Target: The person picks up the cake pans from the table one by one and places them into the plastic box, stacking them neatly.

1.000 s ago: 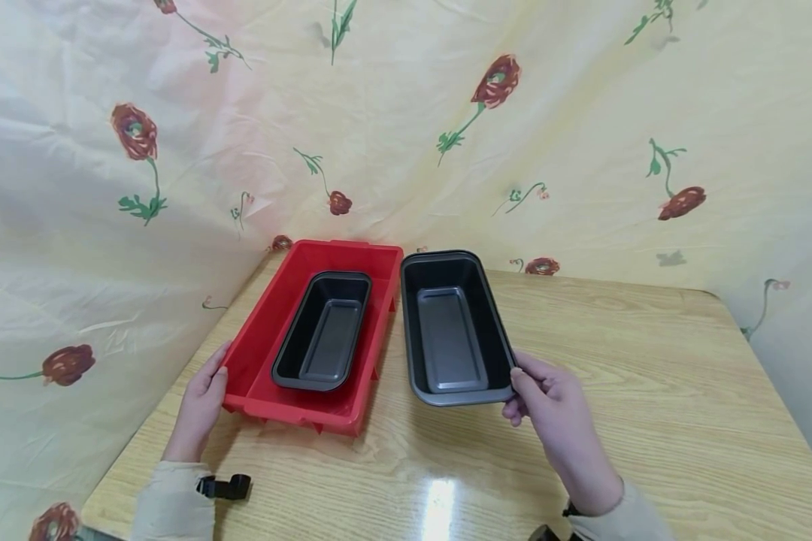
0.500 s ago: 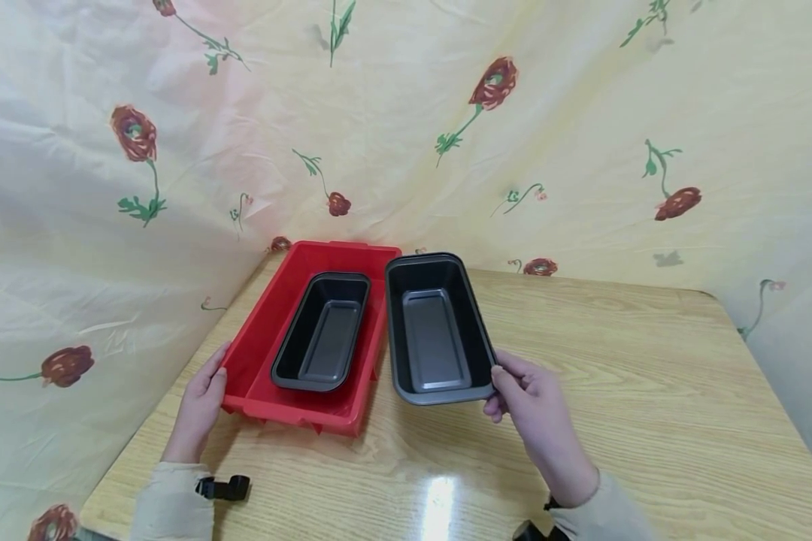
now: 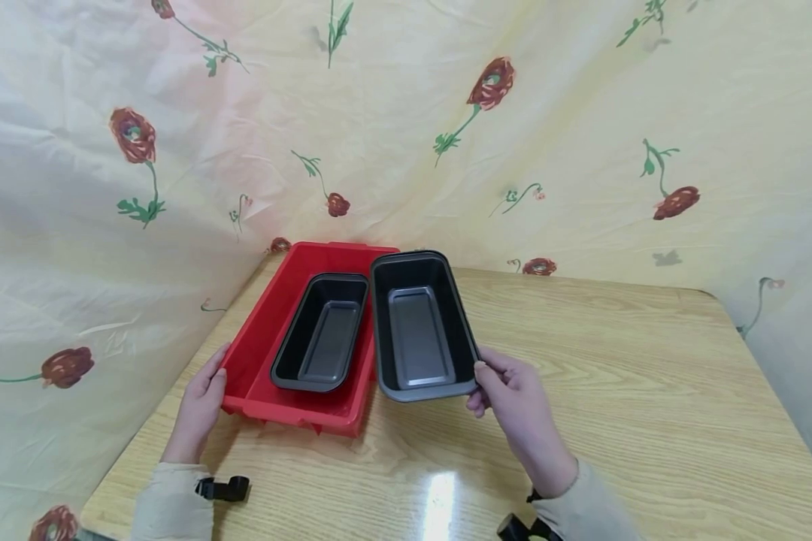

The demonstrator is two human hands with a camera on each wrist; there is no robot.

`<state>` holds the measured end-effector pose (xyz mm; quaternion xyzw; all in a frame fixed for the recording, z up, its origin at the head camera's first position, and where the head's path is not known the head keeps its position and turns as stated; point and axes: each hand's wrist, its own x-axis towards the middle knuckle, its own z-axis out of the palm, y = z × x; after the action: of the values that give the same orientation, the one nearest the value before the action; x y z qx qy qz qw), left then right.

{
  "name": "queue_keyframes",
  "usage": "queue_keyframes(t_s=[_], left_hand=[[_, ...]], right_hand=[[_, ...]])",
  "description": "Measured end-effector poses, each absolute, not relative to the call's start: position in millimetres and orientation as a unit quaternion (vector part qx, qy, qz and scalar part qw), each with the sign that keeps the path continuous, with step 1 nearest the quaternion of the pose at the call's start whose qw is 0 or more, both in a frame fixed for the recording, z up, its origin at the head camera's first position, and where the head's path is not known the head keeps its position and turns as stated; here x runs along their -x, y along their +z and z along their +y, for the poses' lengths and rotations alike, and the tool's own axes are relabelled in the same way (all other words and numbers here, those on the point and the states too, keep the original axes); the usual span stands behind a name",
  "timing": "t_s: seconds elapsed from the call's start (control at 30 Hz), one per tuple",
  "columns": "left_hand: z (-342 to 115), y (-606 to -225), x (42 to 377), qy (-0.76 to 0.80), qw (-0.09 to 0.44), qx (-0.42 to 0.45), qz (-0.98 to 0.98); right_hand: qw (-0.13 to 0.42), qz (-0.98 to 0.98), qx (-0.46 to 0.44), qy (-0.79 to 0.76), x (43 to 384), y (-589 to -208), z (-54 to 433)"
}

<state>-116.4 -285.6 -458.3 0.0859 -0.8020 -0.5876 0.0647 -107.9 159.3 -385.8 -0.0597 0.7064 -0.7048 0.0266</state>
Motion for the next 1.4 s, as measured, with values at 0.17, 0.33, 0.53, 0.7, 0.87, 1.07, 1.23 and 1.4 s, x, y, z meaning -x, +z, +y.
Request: queue_keyframes(t_s=[0.17,0.33,0.53,0.7,0.87,1.07,1.23,1.4], left_hand=[[-286,-458,117,-0.592,0.063,-0.087,-0.799],[-287,-459,116,-0.593,0.063,-0.089,-0.797],[-288,-458,115,-0.595,0.062,-0.087,-0.796],[-288,-459,115,-0.594,0.064,-0.091,-0.797],[-288,-459,115,-0.593,0.065,-0.092,-0.797],[-288,-459,115,-0.596,0.064,-0.085,-0.796],[-287,-459,116,-0.592,0.065,-0.086,-0.799],[-287,-460,118,-0.588,0.066,-0.087,-0.802]], right_hand=[[0.033,0.714,0.055,-0.697,111,-386,154],[0.037,0.716,0.057,-0.695,113,-387,149],[0.041,0.713,0.06,-0.698,115,-386,141],[0.045,0.706,0.065,-0.704,117,-387,134],[0.052,0.697,0.062,-0.712,119,-387,128],[0.056,0.698,0.057,-0.712,120,-382,121],[0.061,0.697,0.055,-0.712,122,-381,116],[0.066,0.689,0.05,-0.72,125,-382,112]])
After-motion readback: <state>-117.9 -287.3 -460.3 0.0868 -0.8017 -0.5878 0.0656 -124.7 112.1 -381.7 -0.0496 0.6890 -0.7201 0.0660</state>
